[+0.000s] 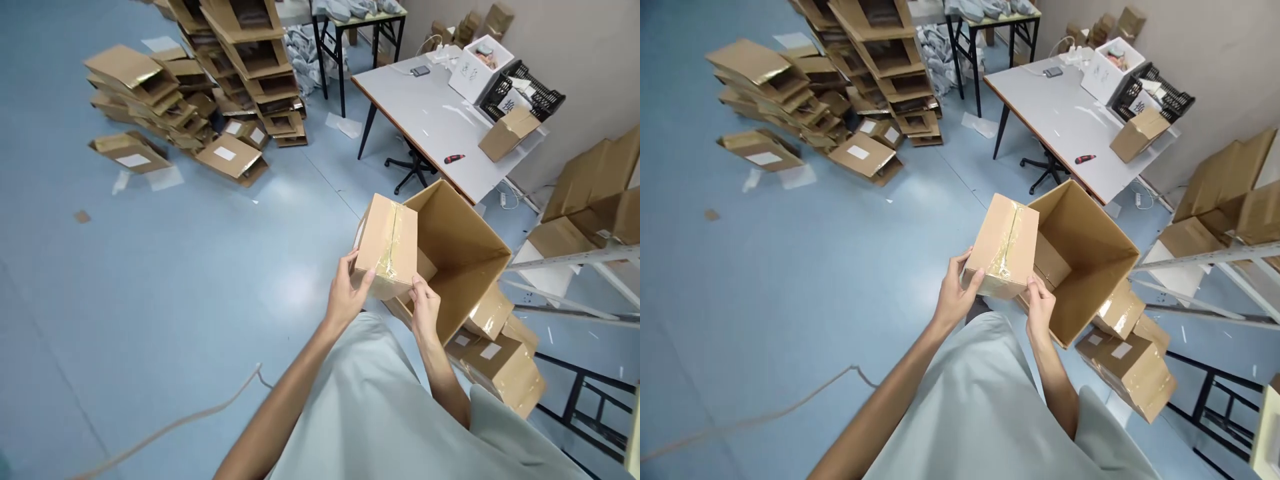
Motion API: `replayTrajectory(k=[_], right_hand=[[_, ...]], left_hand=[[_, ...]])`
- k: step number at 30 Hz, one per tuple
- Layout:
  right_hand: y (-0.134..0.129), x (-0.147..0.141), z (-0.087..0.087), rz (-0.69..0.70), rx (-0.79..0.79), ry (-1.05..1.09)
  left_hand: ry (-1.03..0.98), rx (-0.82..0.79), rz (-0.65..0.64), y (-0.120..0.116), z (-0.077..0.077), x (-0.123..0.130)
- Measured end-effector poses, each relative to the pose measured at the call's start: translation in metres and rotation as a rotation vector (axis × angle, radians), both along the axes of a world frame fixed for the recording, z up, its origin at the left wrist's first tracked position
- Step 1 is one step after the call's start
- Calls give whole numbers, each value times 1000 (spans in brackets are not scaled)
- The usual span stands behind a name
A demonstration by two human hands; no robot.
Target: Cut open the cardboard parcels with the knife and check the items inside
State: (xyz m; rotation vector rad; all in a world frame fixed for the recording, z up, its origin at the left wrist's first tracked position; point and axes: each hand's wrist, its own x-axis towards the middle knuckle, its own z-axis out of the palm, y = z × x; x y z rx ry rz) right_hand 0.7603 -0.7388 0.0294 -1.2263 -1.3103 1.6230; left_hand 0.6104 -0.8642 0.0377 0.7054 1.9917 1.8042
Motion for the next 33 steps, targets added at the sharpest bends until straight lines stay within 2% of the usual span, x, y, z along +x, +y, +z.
replayTrajectory(k=[5, 11, 14, 17, 20, 22, 27, 30, 33], right_hand=[[25, -102, 2, -119, -72, -21], [65, -192, 13, -234, -49, -57], [87, -232, 16, -295, -40, -60], [111, -273, 16, -343, -15, -67], [136, -319, 19, -374, 48, -116], [150, -352, 24, -410, 75, -152], [178, -430, 39, -540, 86, -206], [198, -465, 41, -595, 39, -257], [223, -491, 32, -644, -9, -278]], left_hand=[[-23, -145, -32, 41, 10, -114], [-53, -95, -122, 113, 13, -219], [-82, -83, -210, 149, 2, -262], [-111, -83, -311, 181, -16, -308], [-160, -110, -411, 211, -32, -359], [-177, -128, -474, 232, -36, -397], [-168, -78, -587, 289, -25, -481], [-150, -41, -643, 329, -14, -517], [-93, -27, -669, 372, -9, -542]])
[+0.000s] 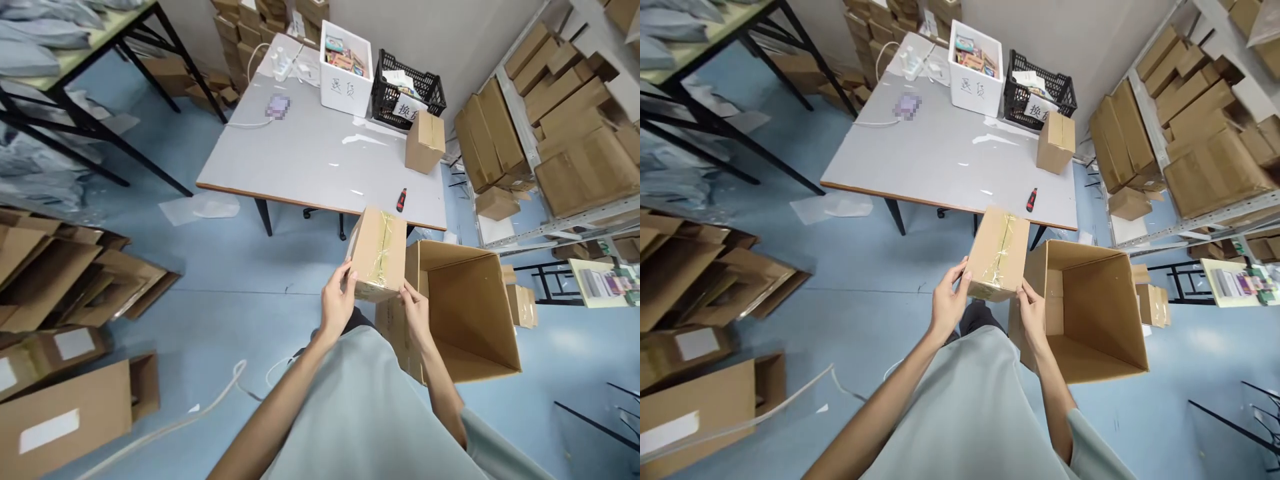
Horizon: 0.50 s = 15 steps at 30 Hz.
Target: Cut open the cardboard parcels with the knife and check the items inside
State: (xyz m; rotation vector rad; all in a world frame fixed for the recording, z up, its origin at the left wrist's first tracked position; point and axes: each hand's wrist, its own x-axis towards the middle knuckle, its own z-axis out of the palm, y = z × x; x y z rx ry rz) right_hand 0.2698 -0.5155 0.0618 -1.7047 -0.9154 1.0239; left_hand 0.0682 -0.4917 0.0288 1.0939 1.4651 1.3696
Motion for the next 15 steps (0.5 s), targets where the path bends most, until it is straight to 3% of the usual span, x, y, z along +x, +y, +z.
replayTrajectory(k=[6, 10, 15], right_hand=[[81, -39, -29, -111, 25, 104], [175, -46, -45, -85, 58, 155], [301, -32, -73, -87, 23, 149]], left_hand=[[122, 57, -9, 102, -17, -32], [127, -31, -2, 189, -40, -46], [153, -275, -84, 309, -65, -49]])
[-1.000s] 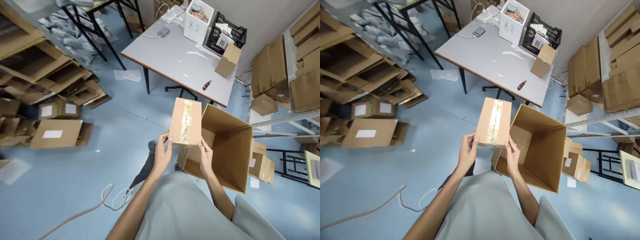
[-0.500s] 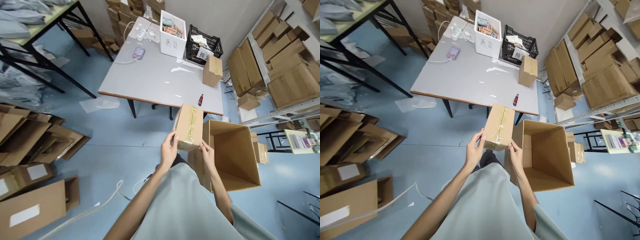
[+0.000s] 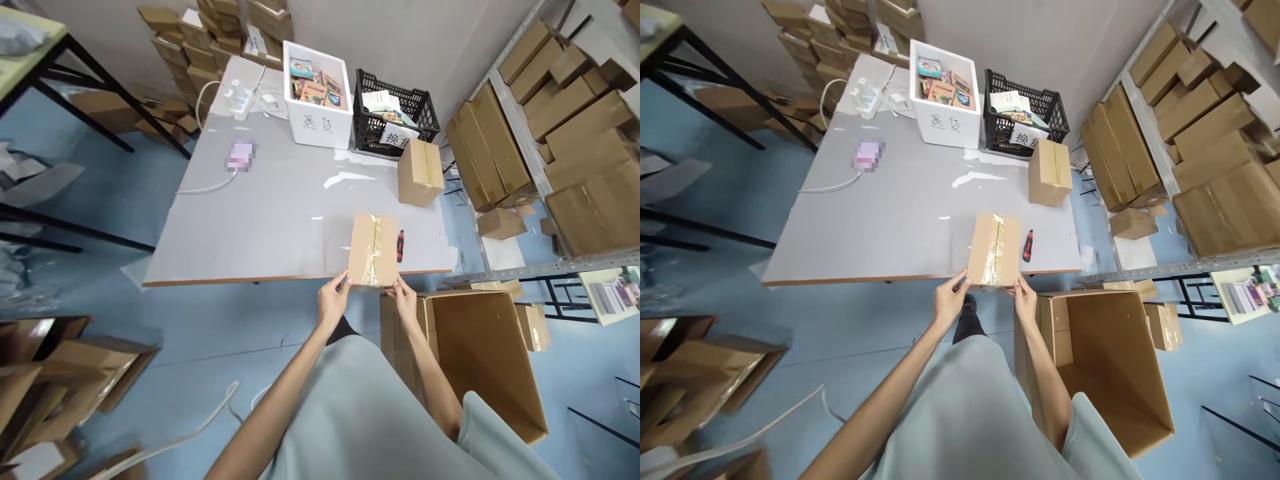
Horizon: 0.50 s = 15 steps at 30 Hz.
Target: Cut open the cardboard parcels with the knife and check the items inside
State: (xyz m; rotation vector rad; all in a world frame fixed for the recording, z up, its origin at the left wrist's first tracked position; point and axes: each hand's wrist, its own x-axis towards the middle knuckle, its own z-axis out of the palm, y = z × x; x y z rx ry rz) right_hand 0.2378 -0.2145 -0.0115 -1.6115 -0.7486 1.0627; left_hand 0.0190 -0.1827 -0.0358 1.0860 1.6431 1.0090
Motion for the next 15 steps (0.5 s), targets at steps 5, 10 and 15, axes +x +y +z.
replayTrajectory(k=[5, 10, 15], right_hand=[[70, 9, -29, -95, -98, 46], [80, -6, -30, -154, -57, 89], [42, -25, -7, -181, 15, 133]], left_hand=[[1, -89, -99, 78, -15, 8], [-66, -67, -174, 85, -13, 16], [-137, 32, -243, 38, 7, 16]])
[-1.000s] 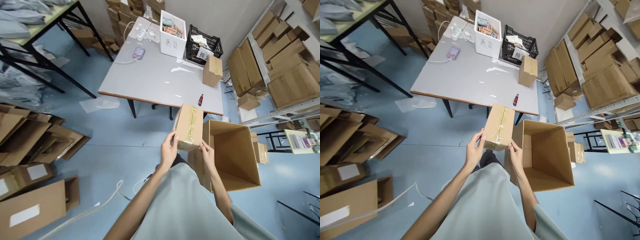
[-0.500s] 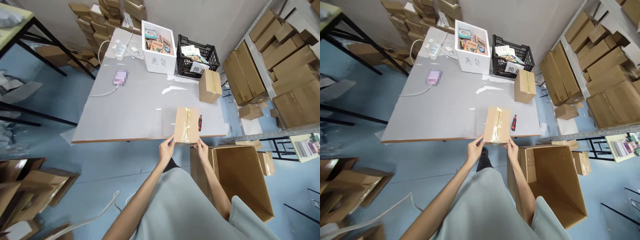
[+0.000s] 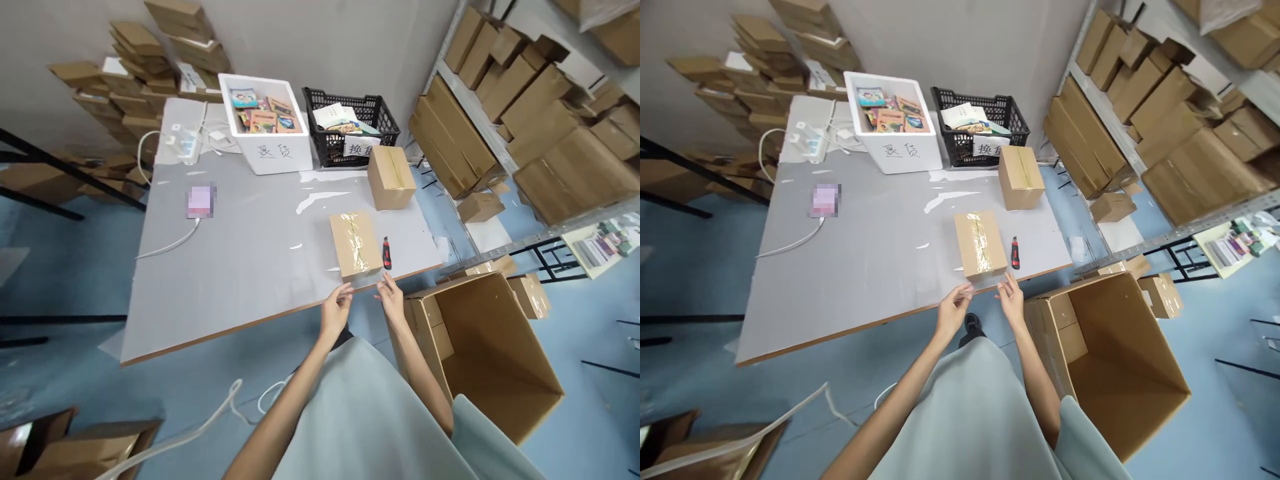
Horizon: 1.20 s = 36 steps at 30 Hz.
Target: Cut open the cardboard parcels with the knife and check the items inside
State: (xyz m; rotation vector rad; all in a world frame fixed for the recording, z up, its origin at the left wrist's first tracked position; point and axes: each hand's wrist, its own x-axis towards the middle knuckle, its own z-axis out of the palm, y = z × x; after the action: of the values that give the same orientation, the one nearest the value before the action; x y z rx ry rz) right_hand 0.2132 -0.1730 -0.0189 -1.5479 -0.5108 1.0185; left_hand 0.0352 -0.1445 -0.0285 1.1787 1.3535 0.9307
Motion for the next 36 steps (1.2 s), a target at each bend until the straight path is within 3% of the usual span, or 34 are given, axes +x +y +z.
replayTrajectory(k=[3, 5, 9, 13, 16, 21, 24, 27, 32, 36], right_hand=[[-50, -2, 20, -19, 63, 1], [-98, 0, 33, -61, 102, -11], [-230, 5, 53, -249, 179, -44], [-382, -5, 58, -503, 153, -60], [-482, -17, 57, -680, 88, -34], [-599, -18, 57, -880, 53, -7], [-644, -1, 53, -949, 65, 7], [-689, 28, 42, -1018, 83, 6], [-794, 93, 22, -1189, 24, -2], [-884, 155, 21, -1293, -46, -28]], left_hand=[[-40, 56, -67, -41, 14, 2], [-80, 89, -129, -71, 21, 8], [-150, 135, -334, -147, 29, 41], [-207, 79, -635, -260, 26, 84], [-254, -14, -879, -354, 26, 109], [-315, -100, -1176, -475, 41, 141], [-308, -132, -1267, -528, 46, 168], [-276, -151, -1324, -579, 41, 205], [-247, -184, -1460, -690, 22, 290], [-236, -226, -1571, -781, 17, 362]])
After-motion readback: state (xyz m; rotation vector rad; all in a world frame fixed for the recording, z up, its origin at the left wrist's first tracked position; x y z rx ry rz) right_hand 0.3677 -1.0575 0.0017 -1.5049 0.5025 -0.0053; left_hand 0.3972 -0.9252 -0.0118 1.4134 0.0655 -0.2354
